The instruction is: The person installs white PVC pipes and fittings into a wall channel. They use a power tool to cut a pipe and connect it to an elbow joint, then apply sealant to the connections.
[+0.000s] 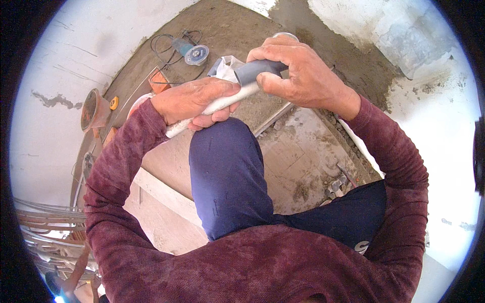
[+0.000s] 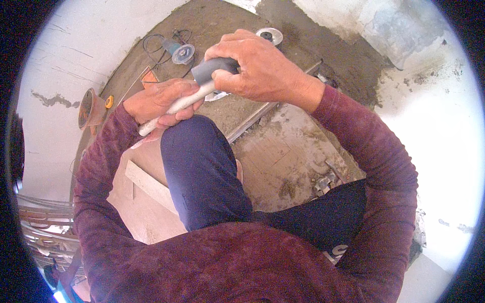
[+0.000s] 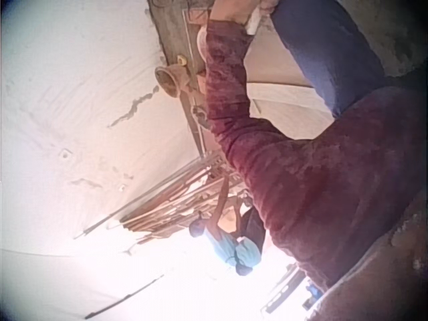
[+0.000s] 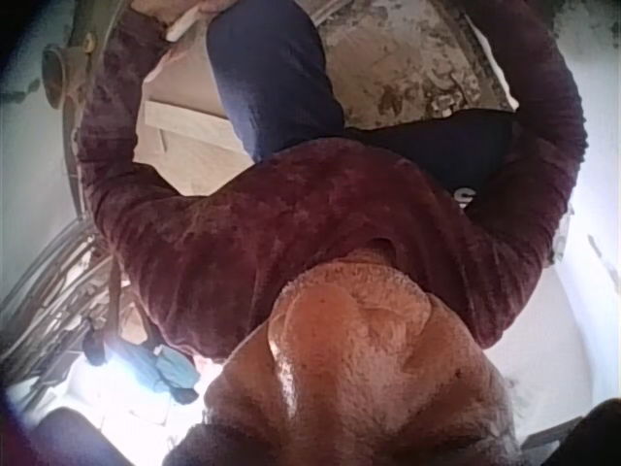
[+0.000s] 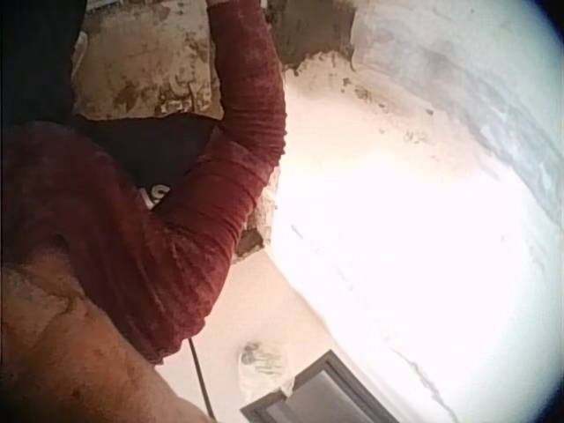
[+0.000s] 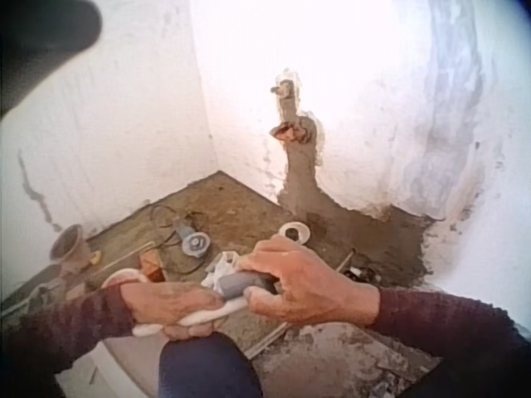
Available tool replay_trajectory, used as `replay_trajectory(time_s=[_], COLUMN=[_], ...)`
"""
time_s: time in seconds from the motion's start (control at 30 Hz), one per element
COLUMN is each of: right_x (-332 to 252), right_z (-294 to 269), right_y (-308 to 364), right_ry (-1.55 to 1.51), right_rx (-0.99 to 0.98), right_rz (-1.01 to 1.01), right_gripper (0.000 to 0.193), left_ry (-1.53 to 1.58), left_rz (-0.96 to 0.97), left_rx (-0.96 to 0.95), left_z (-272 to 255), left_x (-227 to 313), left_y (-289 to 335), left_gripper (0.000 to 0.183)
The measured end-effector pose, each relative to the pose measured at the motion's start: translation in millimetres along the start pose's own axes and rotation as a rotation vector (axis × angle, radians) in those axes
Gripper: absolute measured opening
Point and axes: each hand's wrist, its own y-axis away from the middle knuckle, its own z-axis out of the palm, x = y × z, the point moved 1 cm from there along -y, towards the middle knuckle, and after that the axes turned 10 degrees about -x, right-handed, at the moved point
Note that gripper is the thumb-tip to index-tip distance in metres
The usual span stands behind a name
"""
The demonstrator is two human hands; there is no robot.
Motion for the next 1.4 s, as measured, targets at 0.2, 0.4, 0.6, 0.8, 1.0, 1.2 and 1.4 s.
replay_trajectory(time_s=[0.2, 0.4, 0.6, 0.8, 1.0, 1.2, 1.4], right_x=[-6.3, -11.1, -11.8, -12.0, -5.9, -8.6, -10.2], right_z=[-7.6, -9.2, -0.3, -1.6, 0.2, -0.5, 0.1], right_y=[-4.5, -10.2, -14.4, -16.6, -18.8, -19.0, -18.3], right_ry=[-0.043, -0.103, -0.101, -0.12, -0.183, -0.184, -0.136], right_rx=[0.055, 0.038, -0.02, -0.068, -0.1, -0.154, -0.158], right_rz=[0.017, -0.084, -0.066, 0.002, 0.049, 0.07, 0.024], right_gripper=[0.029, 0.032, 0.034, 0.034, 0.037, 0.038, 0.035], left_ry=[0.167, 0.471, 0.461, 0.453, 0.512, 0.555, 0.594], left_rz=[-0.002, 0.081, 0.154, 0.139, 0.107, 0.106, 0.143], left_rx=[-0.001, -0.038, -0.069, -0.103, -0.095, -0.105, -0.119], left_z=[-1.4, -6.1, -10.4, -13.3, -17.1, -14.2, -10.3], left_x=[-4.3, -16.5, -23.7, -24.9, -26.7, -29.6, -24.1], left_y=[-3.4, -13.7, -14.6, -19.3, -25.0, -23.2, -18.7], left_gripper=[0.037, 0.036, 0.038, 0.04, 0.039, 0.043, 0.041])
